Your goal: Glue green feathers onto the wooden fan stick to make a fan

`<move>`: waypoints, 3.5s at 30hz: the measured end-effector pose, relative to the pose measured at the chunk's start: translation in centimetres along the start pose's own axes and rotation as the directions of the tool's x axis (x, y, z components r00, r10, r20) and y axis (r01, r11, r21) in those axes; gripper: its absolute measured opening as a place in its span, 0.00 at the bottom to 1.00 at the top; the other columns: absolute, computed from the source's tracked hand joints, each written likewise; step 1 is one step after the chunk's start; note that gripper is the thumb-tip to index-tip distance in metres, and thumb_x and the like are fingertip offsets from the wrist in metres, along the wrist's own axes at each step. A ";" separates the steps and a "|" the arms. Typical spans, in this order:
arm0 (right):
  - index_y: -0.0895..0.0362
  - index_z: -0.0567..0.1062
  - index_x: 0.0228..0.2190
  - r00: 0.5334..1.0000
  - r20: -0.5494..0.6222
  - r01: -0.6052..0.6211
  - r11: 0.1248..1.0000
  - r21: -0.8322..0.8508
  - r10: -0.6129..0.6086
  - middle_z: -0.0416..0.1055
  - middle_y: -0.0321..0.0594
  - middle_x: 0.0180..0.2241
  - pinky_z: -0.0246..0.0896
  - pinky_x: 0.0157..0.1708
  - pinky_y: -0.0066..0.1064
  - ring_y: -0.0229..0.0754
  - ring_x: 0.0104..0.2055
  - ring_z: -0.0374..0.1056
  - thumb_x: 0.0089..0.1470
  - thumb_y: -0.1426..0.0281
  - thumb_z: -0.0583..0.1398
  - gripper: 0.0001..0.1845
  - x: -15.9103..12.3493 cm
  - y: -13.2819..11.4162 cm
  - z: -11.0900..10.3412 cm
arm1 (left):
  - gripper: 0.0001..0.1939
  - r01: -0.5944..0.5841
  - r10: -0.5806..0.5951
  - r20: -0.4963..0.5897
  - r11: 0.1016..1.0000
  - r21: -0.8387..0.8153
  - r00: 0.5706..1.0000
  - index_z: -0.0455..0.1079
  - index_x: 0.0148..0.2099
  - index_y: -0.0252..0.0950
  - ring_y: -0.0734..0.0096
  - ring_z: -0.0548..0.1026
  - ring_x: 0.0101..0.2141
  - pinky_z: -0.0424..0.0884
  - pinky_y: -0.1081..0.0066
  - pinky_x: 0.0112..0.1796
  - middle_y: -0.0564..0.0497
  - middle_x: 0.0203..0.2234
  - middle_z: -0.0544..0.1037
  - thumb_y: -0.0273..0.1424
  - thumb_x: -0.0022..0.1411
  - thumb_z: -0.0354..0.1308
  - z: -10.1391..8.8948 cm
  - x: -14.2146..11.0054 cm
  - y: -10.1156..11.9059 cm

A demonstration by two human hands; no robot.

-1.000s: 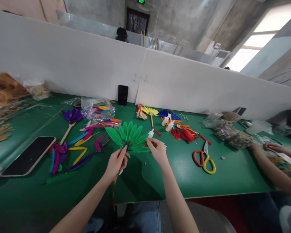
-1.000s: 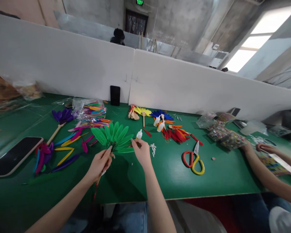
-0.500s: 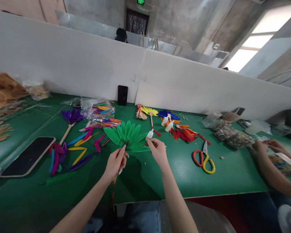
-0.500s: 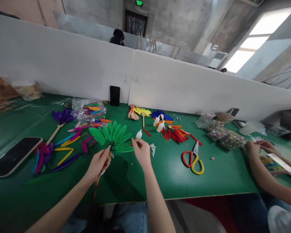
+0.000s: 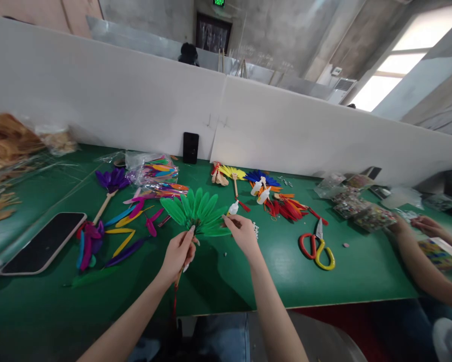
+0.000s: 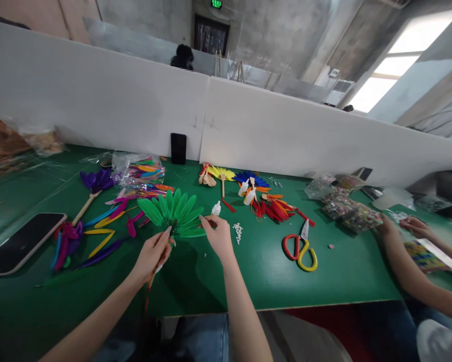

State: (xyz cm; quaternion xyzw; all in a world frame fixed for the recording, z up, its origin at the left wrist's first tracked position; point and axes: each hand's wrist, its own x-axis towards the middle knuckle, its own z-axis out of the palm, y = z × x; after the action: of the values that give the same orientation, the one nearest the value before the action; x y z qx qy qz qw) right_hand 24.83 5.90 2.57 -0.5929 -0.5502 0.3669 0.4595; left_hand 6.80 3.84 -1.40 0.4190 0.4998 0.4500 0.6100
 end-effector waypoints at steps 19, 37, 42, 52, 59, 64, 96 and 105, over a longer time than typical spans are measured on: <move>0.59 0.76 0.22 0.996 -0.088 -0.001 1.000 0.009 0.002 0.75 0.41 0.21 0.59 0.22 0.29 0.42 0.22 0.68 0.48 0.59 0.58 0.17 -0.1 -0.1 0.6 | 0.21 0.006 -0.006 -0.005 1.000 -0.024 1.000 0.64 0.27 0.32 0.85 0.53 0.07 0.47 0.83 0.08 0.60 0.07 0.60 0.47 0.57 0.52 0.1 0.0 0.1; 0.58 0.75 0.22 0.994 -0.112 0.011 0.999 0.046 -0.006 0.75 0.41 0.20 0.64 0.28 0.30 0.44 0.25 0.71 0.49 0.60 0.58 0.15 0.0 -0.1 1.0 | 0.22 0.019 -0.020 -0.015 1.000 -0.018 1.000 0.63 0.27 0.32 0.85 0.52 0.06 0.45 0.83 0.08 0.61 0.06 0.58 0.48 0.57 0.51 0.3 -0.1 0.4; 0.59 0.76 0.22 0.989 -0.149 -0.003 0.999 0.033 0.008 0.75 0.41 0.20 0.61 0.25 0.29 0.43 0.23 0.70 0.47 0.58 0.59 0.16 0.3 0.3 0.8 | 0.22 0.018 -0.018 -0.012 1.000 -0.026 1.000 0.63 0.27 0.32 0.85 0.51 0.06 0.45 0.83 0.08 0.61 0.06 0.57 0.49 0.57 0.51 0.0 0.0 0.2; 0.59 0.77 0.24 0.991 -0.129 -0.019 1.000 0.000 0.018 0.75 0.41 0.21 0.58 0.20 0.28 0.42 0.22 0.68 0.48 0.56 0.58 0.18 0.2 0.2 0.7 | 0.22 0.029 -0.030 -0.009 0.998 -0.053 1.000 0.64 0.28 0.32 0.85 0.52 0.06 0.45 0.83 0.08 0.61 0.07 0.59 0.49 0.56 0.52 0.0 0.0 0.2; 0.60 0.76 0.25 0.990 -0.133 -0.028 0.998 0.057 0.036 0.75 0.43 0.20 0.60 0.20 0.28 0.46 0.25 0.71 0.46 0.57 0.59 0.18 0.1 -0.4 0.1 | 0.22 0.055 -0.052 0.038 0.997 -0.063 0.998 0.65 0.31 0.32 0.84 0.53 0.07 0.47 0.82 0.08 0.59 0.09 0.63 0.49 0.56 0.51 -0.1 -0.1 0.2; 0.60 0.76 0.26 0.992 -0.116 -0.047 0.998 0.042 0.052 0.76 0.44 0.22 0.60 0.19 0.29 0.48 0.27 0.72 0.46 0.56 0.59 0.18 0.0 -0.3 -0.3 | 0.28 0.074 -0.072 0.058 0.996 -0.041 0.996 0.62 0.20 0.33 0.84 0.52 0.06 0.47 0.81 0.08 0.57 0.06 0.60 0.53 0.57 0.47 0.0 -0.1 0.3; 0.58 0.76 0.20 0.992 -0.123 -0.013 1.000 0.003 0.013 0.75 0.42 0.20 0.64 0.26 0.30 0.44 0.24 0.71 0.46 0.59 0.59 0.16 -0.3 0.3 0.3 | 0.22 0.087 -0.084 0.068 0.995 -0.044 0.994 0.65 0.28 0.32 0.84 0.54 0.07 0.46 0.81 0.09 0.58 0.08 0.63 0.49 0.56 0.52 0.2 -0.1 0.5; 0.59 0.76 0.20 0.992 -0.123 -0.032 0.999 -0.038 0.027 0.76 0.42 0.21 0.60 0.21 0.28 0.43 0.22 0.70 0.46 0.60 0.58 0.15 -0.3 0.3 0.2 | 0.22 0.078 -0.074 0.076 0.996 -0.054 0.994 0.63 0.28 0.33 0.84 0.54 0.07 0.47 0.82 0.09 0.59 0.08 0.62 0.48 0.57 0.51 0.0 -0.1 0.4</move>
State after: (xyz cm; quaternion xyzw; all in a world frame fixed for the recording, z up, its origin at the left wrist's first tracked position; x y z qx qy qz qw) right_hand 24.66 5.60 2.15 -0.6313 -0.5196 0.3254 0.4750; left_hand 6.78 3.84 -1.00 0.3988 0.4794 0.4246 0.6564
